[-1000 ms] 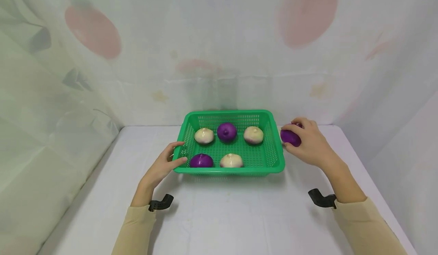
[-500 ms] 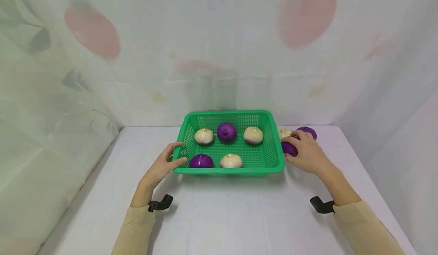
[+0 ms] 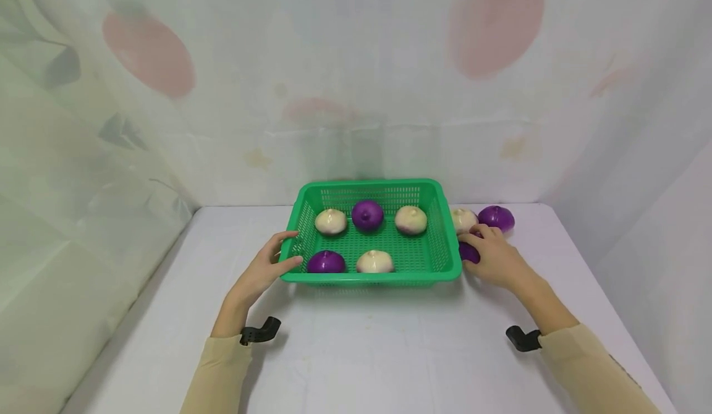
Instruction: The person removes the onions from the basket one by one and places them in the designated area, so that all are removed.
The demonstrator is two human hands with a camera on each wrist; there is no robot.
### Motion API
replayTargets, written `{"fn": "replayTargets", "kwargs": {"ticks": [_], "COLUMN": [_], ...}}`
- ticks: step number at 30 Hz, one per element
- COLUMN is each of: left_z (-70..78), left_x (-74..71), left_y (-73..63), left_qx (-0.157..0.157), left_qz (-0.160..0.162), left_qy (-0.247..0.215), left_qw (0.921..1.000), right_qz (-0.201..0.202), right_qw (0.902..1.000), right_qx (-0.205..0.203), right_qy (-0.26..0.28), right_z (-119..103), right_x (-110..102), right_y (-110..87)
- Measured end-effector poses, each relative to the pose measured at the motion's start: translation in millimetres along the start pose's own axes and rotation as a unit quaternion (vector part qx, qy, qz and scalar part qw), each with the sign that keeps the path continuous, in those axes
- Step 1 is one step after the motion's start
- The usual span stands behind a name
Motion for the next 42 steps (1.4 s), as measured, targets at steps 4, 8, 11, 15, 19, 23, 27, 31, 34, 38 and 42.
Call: {"fn": "replayTargets", "kwargs": {"ticks": [4, 8, 11, 15, 19, 23, 27, 31, 34, 38, 42], "left_z": [-0.7, -0.2, 0.0, -0.4, -1.4, -0.6, 0.3, -0.1, 0.1, 0.5, 0.2], "left_x": [0.9, 0.7, 0.1, 0.4, 0.6, 0.2, -0.3, -0.5, -0.8, -1.2, -1.3], "left_y": [0.1, 0.1, 0.2, -0.1, -0.4, -0.8, -0.4, 0.9, 1.2, 0.6, 0.8], "left_qx": [-0.004, -0.005, -0.003, -0.004, -0.004, 0.002, 0.005, 0.005, 0.003, 0.001, 0.001], "left_qz": [-0.003, -0.003, 0.000, 0.001, 0.007, 0.009, 0.007, 0.006, 0.005, 0.002, 0.000], "left_qy": [0.000, 0.001, 0.002, 0.003, 0.011, 0.014, 0.016, 0.016, 0.013, 0.012, 0.012], "left_qw": [1.0000, 1.0000, 1.0000, 1.0000, 0.9999, 0.9999, 0.9998, 0.9998, 0.9999, 0.9999, 0.9999], "right_qz": [-0.011, -0.011, -0.007, -0.012, -0.017, -0.012, -0.004, 0.011, 0.023, 0.033, 0.056], "right_qw": [0.9999, 0.9997, 0.9996, 0.9995, 0.9993, 0.9993, 0.9996, 0.9995, 0.9991, 0.9990, 0.9978], "right_qx": [0.006, 0.005, 0.006, 0.014, 0.020, 0.022, 0.019, 0.006, 0.001, 0.004, -0.009], "right_qy": [-0.010, -0.022, -0.025, -0.026, -0.028, -0.027, -0.022, -0.029, -0.034, -0.030, -0.033], "right_z": [-0.6, -0.8, -0.5, -0.8, -1.8, -3.0, -3.5, -3.0, -3.6, -9.0, -18.0], "right_x": [4.7, 6.6, 7.0, 7.6, 8.2, 6.8, 2.4, -5.6, -14.2, -28.9, -44.2], "right_y": [-1.5, -1.8, -0.6, 0.4, 0.7, 0.7, 0.1, -1.7, -2.2, -1.8, 0.3]}}
Point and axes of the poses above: each hand's wrist, its own y-axis towards the middle knuckle, its own x-axis out of the palm, z = x × y, the point moved 2 cm from there along y, towards the middle knuckle, and after that the axes turned 13 degrees about -x, right-handed, at the moved point
